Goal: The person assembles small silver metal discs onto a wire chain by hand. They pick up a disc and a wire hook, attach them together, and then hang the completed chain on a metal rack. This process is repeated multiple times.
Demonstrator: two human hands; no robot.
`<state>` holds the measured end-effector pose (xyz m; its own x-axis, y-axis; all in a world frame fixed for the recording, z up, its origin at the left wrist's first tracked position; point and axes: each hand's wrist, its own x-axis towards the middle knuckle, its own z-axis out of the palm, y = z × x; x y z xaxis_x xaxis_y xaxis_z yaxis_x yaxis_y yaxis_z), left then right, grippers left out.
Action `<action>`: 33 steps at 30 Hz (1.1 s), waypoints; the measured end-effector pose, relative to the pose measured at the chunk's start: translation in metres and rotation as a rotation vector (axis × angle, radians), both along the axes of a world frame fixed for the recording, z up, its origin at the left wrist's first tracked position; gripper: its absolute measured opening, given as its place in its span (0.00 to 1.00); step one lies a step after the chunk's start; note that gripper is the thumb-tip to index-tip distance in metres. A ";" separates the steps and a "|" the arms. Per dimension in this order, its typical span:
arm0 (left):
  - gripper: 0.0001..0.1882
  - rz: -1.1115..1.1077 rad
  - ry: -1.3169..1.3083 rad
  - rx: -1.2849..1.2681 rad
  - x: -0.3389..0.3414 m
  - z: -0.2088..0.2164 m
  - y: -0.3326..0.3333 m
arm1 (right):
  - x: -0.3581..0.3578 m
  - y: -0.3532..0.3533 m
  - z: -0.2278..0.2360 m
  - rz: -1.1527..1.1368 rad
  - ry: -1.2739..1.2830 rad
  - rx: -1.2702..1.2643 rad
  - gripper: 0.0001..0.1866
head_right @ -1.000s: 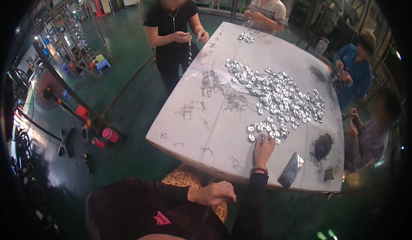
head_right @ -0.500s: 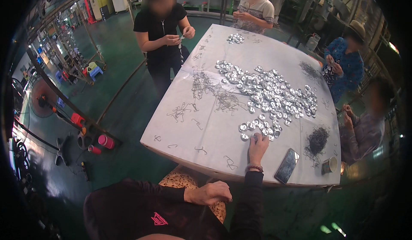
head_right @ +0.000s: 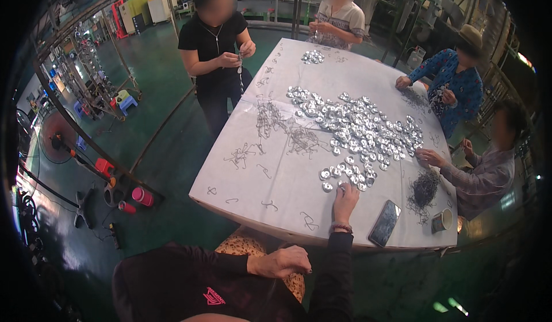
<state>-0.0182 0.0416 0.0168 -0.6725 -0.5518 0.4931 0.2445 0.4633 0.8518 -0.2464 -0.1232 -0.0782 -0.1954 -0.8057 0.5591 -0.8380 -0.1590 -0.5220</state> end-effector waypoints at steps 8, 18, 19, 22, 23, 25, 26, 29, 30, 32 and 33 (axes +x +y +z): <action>0.10 0.016 -0.002 -0.015 0.002 0.004 -0.003 | 0.002 0.001 0.003 0.009 -0.017 -0.005 0.07; 0.11 0.026 0.014 -0.054 0.002 0.007 0.000 | 0.014 0.023 0.016 0.004 -0.566 -0.005 0.07; 0.12 0.033 0.031 -0.060 0.003 0.007 -0.001 | 0.025 0.035 0.032 -0.009 -0.815 0.009 0.07; 0.12 0.060 0.032 -0.029 0.002 0.010 -0.001 | 0.033 0.104 0.054 0.075 -1.073 0.017 0.14; 0.11 0.079 0.026 -0.026 0.002 0.008 -0.004 | 0.036 0.129 0.059 0.076 -1.135 0.024 0.15; 0.10 0.082 -0.013 0.041 0.002 0.006 -0.009 | 0.039 0.167 0.077 0.079 -1.185 0.056 0.16; 0.10 0.096 -0.008 0.040 0.000 0.003 -0.009 | 0.039 0.182 0.087 0.082 -1.175 0.081 0.17; 0.05 0.112 -0.025 0.089 -0.006 0.011 -0.015 | 0.038 0.204 0.125 0.091 -1.082 0.114 0.15; 0.05 0.115 -0.025 0.099 -0.008 0.015 -0.016 | 0.038 0.208 0.135 0.116 -1.005 0.144 0.14; 0.06 0.148 -0.018 0.057 -0.012 0.015 -0.022 | 0.046 0.211 0.154 0.138 -0.914 0.170 0.09; 0.07 0.165 -0.017 0.040 -0.013 0.016 -0.024 | 0.049 0.213 0.157 0.136 -0.851 0.181 0.09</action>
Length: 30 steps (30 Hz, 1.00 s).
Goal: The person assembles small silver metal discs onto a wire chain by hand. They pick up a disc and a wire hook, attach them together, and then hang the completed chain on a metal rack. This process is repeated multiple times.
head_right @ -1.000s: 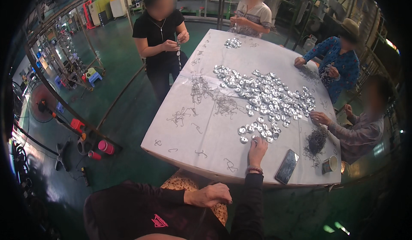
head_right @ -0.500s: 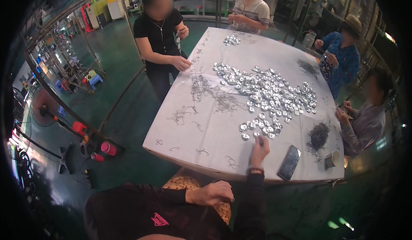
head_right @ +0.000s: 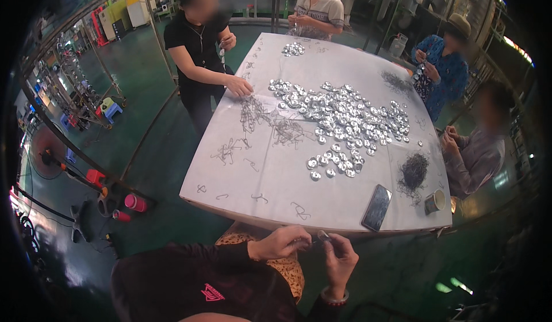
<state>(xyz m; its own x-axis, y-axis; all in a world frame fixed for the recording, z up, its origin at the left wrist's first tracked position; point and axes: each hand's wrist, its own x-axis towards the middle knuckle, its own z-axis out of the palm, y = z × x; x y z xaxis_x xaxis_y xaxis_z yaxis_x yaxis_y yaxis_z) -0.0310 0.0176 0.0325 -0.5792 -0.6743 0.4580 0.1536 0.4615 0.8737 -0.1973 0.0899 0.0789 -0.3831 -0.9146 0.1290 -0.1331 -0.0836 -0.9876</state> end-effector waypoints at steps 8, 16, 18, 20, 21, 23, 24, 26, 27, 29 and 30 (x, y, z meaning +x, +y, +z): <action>0.09 0.016 -0.054 0.033 0.001 0.004 -0.002 | 0.021 0.003 -0.010 -0.052 -0.015 -0.016 0.10; 0.10 0.046 -0.091 0.118 0.002 -0.004 0.003 | 0.023 0.000 -0.015 -0.054 -0.206 -0.004 0.11; 0.09 0.078 -0.087 0.100 0.003 -0.006 0.004 | 0.021 0.000 -0.019 -0.042 -0.265 -0.006 0.11; 0.09 0.115 -0.089 0.037 0.004 -0.005 0.002 | 0.023 -0.002 -0.012 -0.056 -0.351 -0.029 0.11; 0.10 0.135 -0.091 0.008 0.006 -0.006 0.003 | 0.027 -0.002 -0.009 -0.062 -0.394 -0.038 0.10; 0.10 0.183 -0.111 -0.132 0.005 -0.005 -0.001 | 0.030 -0.004 -0.004 -0.083 -0.365 -0.049 0.10; 0.10 0.213 -0.125 -0.162 0.005 -0.008 0.000 | 0.031 -0.004 -0.002 -0.090 -0.346 -0.014 0.09; 0.10 0.216 -0.117 -0.163 0.002 -0.019 0.001 | 0.034 -0.002 -0.008 -0.133 -0.337 -0.033 0.09; 0.11 0.199 -0.102 -0.120 0.002 -0.015 0.004 | 0.035 0.002 -0.013 -0.148 -0.324 -0.062 0.09; 0.11 0.188 -0.066 -0.092 0.005 -0.008 0.009 | 0.039 0.015 -0.019 -0.149 -0.326 -0.116 0.09; 0.12 0.196 -0.039 -0.115 0.006 -0.006 0.005 | 0.042 0.010 -0.020 -0.131 -0.336 -0.148 0.09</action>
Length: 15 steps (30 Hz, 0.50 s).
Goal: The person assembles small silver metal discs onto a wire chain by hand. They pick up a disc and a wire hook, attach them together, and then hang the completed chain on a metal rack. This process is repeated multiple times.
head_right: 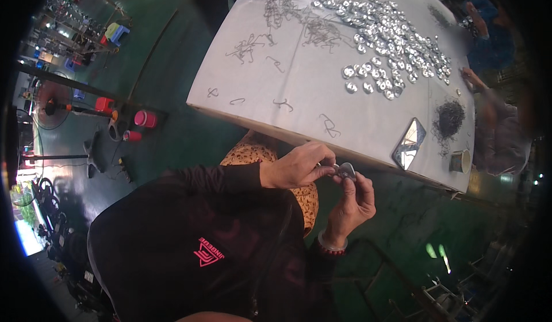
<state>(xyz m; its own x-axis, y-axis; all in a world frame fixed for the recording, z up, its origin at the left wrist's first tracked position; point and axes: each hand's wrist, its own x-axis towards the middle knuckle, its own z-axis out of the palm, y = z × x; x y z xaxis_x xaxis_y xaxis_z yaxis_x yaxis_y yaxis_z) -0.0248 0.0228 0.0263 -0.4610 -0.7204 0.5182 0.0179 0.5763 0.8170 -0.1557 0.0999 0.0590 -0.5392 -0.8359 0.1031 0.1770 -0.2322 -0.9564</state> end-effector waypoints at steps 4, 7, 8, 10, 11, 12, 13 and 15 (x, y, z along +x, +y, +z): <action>0.13 0.065 -0.008 -0.061 0.006 -0.002 0.004 | 0.004 -0.006 -0.003 0.064 -0.109 -0.014 0.10; 0.14 0.095 -0.028 -0.081 0.010 -0.005 -0.001 | 0.004 -0.014 0.002 0.112 0.086 0.070 0.10; 0.14 0.094 -0.035 -0.072 0.012 -0.005 -0.003 | 0.005 -0.016 0.004 0.111 0.120 0.076 0.10; 0.14 0.087 -0.043 -0.045 0.013 -0.007 -0.004 | 0.008 -0.017 0.007 0.105 0.192 0.097 0.09; 0.14 0.077 -0.044 -0.031 0.014 -0.010 -0.003 | 0.008 -0.016 0.007 0.103 0.169 0.099 0.08; 0.14 0.069 -0.043 -0.023 0.014 -0.012 -0.003 | 0.008 -0.017 0.007 0.104 0.149 0.094 0.08; 0.15 0.062 -0.042 -0.016 0.015 -0.014 -0.003 | 0.008 -0.018 0.007 0.105 0.129 0.089 0.08; 0.13 0.046 -0.013 0.028 0.016 -0.014 -0.001 | 0.007 -0.015 0.002 0.091 0.036 0.078 0.08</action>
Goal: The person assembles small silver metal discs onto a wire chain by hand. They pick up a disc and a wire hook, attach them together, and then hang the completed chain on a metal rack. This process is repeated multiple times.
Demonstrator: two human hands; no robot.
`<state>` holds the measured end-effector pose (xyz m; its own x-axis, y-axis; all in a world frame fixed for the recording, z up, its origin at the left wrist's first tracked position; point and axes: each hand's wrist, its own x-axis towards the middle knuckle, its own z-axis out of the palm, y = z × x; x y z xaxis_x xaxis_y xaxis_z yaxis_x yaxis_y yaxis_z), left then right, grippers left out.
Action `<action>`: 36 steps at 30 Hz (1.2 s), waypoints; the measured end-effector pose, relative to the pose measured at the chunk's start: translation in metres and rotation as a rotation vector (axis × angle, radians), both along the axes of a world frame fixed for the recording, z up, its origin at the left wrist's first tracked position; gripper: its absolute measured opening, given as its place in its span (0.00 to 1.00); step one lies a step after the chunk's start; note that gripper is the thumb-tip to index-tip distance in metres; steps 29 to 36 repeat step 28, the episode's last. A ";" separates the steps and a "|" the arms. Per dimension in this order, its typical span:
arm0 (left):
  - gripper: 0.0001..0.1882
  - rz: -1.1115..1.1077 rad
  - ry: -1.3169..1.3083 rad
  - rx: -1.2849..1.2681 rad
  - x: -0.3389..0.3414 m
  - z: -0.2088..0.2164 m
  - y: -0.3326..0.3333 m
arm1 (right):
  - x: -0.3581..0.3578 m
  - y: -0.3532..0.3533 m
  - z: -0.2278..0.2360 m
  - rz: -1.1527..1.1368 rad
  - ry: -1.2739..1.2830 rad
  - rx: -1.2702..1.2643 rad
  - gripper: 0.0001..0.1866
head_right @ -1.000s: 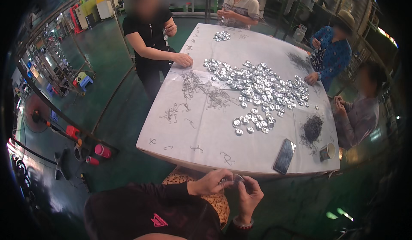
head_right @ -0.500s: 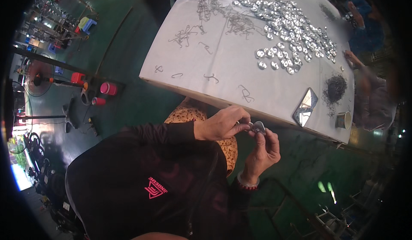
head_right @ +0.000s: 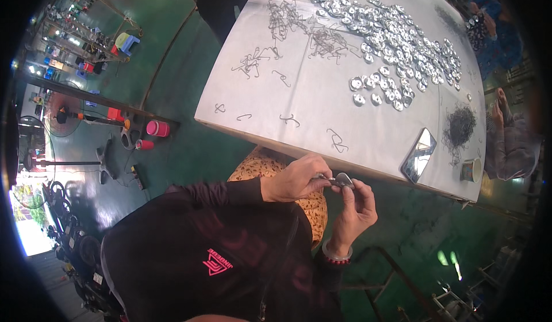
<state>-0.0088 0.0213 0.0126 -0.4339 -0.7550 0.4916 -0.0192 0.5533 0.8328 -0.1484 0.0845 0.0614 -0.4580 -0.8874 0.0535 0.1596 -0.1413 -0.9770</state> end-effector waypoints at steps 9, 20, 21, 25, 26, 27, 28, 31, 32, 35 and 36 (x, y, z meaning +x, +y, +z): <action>0.09 0.521 -0.469 -0.281 0.096 -0.024 -0.185 | -0.005 0.001 0.004 0.004 0.031 0.006 0.07; 0.04 0.526 -0.766 -0.266 0.117 -0.064 -0.192 | -0.010 0.001 0.005 0.048 -0.023 -0.044 0.07; 0.04 0.554 -0.653 -0.248 0.116 -0.062 -0.192 | -0.009 0.002 0.005 0.056 -0.025 -0.048 0.07; 0.07 0.503 -0.296 -0.032 0.089 -0.042 -0.176 | -0.007 0.007 0.002 0.090 -0.039 -0.058 0.07; 0.07 0.446 -0.225 0.054 0.076 -0.028 -0.165 | -0.005 0.006 0.000 0.093 -0.040 -0.062 0.08; 0.09 0.283 -0.188 0.292 0.065 -0.004 -0.145 | -0.004 0.005 0.001 0.096 -0.062 -0.064 0.08; 0.09 0.283 -0.189 0.287 0.066 -0.003 -0.146 | -0.001 0.006 0.003 0.101 -0.081 -0.064 0.09; 0.09 0.283 -0.189 0.287 0.066 -0.003 -0.146 | -0.001 0.006 0.003 0.101 -0.081 -0.064 0.09; 0.09 0.283 -0.189 0.287 0.066 -0.003 -0.146 | -0.001 0.006 0.003 0.101 -0.081 -0.064 0.09; 0.09 0.283 -0.189 0.287 0.066 -0.003 -0.146 | -0.001 0.006 0.003 0.101 -0.081 -0.064 0.09; 0.09 0.283 -0.189 0.287 0.066 -0.003 -0.146 | -0.001 0.006 0.003 0.101 -0.081 -0.064 0.09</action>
